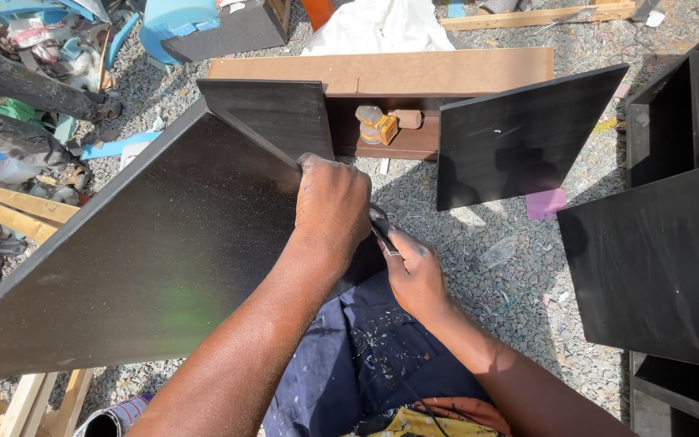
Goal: The person sands the edges and flat surfaces of a black wooden board using a piece of sandpaper. They hold the board with one hand while rubbing the sandpaper against the wood with the other hand, working on both the edges and the main face of the board.
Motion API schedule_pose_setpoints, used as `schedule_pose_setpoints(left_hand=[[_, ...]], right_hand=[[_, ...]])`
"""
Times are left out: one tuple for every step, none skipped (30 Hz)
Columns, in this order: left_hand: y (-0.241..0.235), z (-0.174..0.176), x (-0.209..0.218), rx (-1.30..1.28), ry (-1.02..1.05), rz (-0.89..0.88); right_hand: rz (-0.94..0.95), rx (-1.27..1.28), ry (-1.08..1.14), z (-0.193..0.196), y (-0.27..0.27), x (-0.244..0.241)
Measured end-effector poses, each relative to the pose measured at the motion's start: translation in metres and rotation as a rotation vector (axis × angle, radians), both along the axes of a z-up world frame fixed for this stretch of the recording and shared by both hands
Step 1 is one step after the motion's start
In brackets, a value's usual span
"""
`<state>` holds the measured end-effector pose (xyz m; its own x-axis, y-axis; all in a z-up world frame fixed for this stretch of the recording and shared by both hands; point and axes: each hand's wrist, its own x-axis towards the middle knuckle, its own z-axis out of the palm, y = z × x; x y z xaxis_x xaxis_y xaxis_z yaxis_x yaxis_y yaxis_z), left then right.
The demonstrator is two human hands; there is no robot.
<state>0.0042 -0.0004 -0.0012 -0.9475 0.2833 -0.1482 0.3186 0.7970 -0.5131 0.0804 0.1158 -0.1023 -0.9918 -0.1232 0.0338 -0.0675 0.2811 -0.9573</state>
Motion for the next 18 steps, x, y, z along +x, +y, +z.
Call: schedule_pose_setpoints(left_hand=[[-0.001, 0.0, 0.0, 0.003, -0.011, 0.004], [-0.003, 0.0, 0.0, 0.006, -0.021, 0.008], [-0.004, 0.0, -0.001, 0.007, -0.022, 0.01], [-0.004, 0.0, -0.002, 0.013, -0.016, 0.013], [-0.004, 0.0, -0.003, 0.018, -0.016, 0.008], [-0.001, -0.002, 0.002, 0.019, -0.022, 0.003], [0.0, -0.001, 0.0, 0.023, -0.026, 0.009], [0.0, 0.0, -0.001, 0.028, -0.03, 0.016], [0.0, -0.002, -0.001, 0.029, -0.038, 0.019], [0.0, -0.005, 0.0, 0.027, -0.027, 0.013], [0.0, -0.006, -0.004, 0.023, -0.009, 0.003], [0.001, -0.006, -0.004, 0.023, -0.009, 0.002], [0.002, -0.005, -0.004, 0.013, -0.01, 0.004], [0.002, -0.004, -0.003, 0.002, -0.011, 0.006], [0.003, -0.002, -0.002, 0.003, -0.013, 0.008], [0.003, -0.001, -0.002, -0.003, -0.013, 0.002], [0.004, 0.001, -0.003, -0.007, -0.008, -0.004], [0.005, 0.0, -0.004, -0.005, -0.005, -0.002]], right_hand=[[-0.02, 0.079, -0.098, -0.034, 0.008, 0.001], [-0.041, 0.157, -0.195, -0.068, 0.017, 0.003], [-0.038, 0.159, -0.196, -0.095, 0.032, 0.003], [0.015, 0.354, -0.322, -0.122, 0.048, 0.003], [0.062, 0.548, -0.453, -0.15, 0.064, 0.006], [0.058, 0.547, -0.46, -0.171, 0.071, 0.017], [0.011, 0.568, -0.574, -0.192, 0.076, 0.016], [-0.038, 0.588, -0.687, -0.214, 0.08, 0.015], [-0.033, 0.591, -0.693, -0.216, 0.085, 0.013], [-0.073, 0.559, -0.675, -0.219, 0.09, 0.012], [-0.117, 0.524, -0.65, -0.222, 0.095, 0.005], [-0.118, 0.524, -0.651, -0.214, 0.093, 0.004], [-0.125, 0.455, -0.643, -0.205, 0.091, 0.002], [-0.133, 0.386, -0.634, -0.197, 0.088, 0.001], [-0.131, 0.388, -0.634, -0.173, 0.079, 0.0], [-0.108, 0.299, -0.614, -0.148, 0.069, -0.002], [-0.087, 0.211, -0.588, -0.123, 0.06, -0.007], [-0.086, 0.213, -0.584, -0.096, 0.047, -0.005]])
